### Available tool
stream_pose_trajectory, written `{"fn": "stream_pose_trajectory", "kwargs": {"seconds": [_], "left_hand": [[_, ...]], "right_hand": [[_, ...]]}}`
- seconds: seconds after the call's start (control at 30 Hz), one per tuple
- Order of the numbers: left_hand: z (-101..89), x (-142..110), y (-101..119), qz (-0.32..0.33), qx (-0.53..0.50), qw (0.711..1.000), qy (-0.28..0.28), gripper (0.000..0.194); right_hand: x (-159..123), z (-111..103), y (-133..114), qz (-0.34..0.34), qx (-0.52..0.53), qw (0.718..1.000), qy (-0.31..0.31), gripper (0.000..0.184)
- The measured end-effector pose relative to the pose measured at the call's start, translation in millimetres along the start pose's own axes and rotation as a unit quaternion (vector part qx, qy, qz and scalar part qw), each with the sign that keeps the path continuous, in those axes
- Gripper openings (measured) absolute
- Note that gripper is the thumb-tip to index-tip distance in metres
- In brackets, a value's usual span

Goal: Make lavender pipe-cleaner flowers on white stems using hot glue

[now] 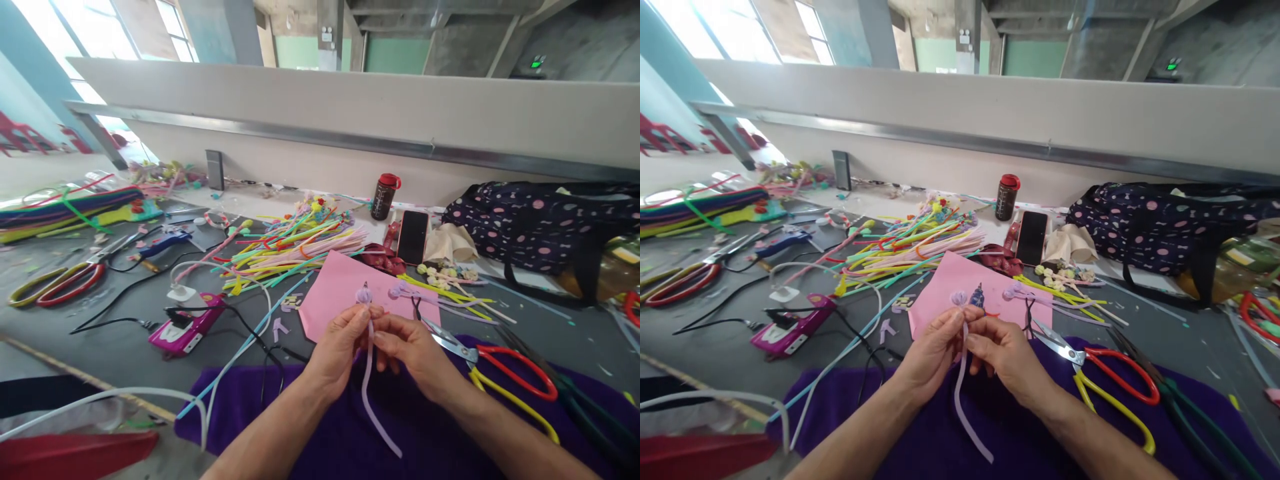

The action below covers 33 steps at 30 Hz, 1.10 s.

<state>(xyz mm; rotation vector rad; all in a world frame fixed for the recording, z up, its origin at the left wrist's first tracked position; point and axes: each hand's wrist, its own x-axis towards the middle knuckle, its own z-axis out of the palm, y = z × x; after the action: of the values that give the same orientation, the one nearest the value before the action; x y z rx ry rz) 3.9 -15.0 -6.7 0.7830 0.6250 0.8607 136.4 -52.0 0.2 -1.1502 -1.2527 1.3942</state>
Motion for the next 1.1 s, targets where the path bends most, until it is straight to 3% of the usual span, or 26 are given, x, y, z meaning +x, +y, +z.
{"fn": "stream_pose_trajectory", "kwargs": {"seconds": [0.23,0.33,0.47,0.63,0.8,1.1], "left_hand": [[1.0,-1.8,-0.5,-0.020,0.019,0.998,-0.057,0.025],[-1.8,-2.1,10.7,-0.008,-0.012,0.997,-0.070,0.036],[-9.0,-2.9,24.8,0.016,-0.040,0.996,-0.074,0.052],[-15.4,-4.4,27.4,0.019,-0.020,0.994,-0.103,0.055],[-15.8,-5.2,23.5,0.047,0.019,0.994,-0.097,0.046],[-10.8,-5.5,16.2,0.095,0.039,0.994,-0.043,0.039]], "right_hand": [[2.5,-2.9,4.4,-0.028,-0.002,1.000,0.013,0.022],[4.7,-10.5,5.1,-0.032,-0.031,0.999,0.020,0.019],[4.9,-16.7,2.4,-0.045,-0.104,0.994,-0.001,0.022],[1.8,-16.5,-2.1,-0.081,-0.203,0.975,-0.040,0.028],[-0.1,-14.3,-3.9,-0.089,-0.210,0.972,-0.051,0.025],[1.0,-13.8,0.9,-0.126,-0.268,0.955,0.000,0.023]]}}
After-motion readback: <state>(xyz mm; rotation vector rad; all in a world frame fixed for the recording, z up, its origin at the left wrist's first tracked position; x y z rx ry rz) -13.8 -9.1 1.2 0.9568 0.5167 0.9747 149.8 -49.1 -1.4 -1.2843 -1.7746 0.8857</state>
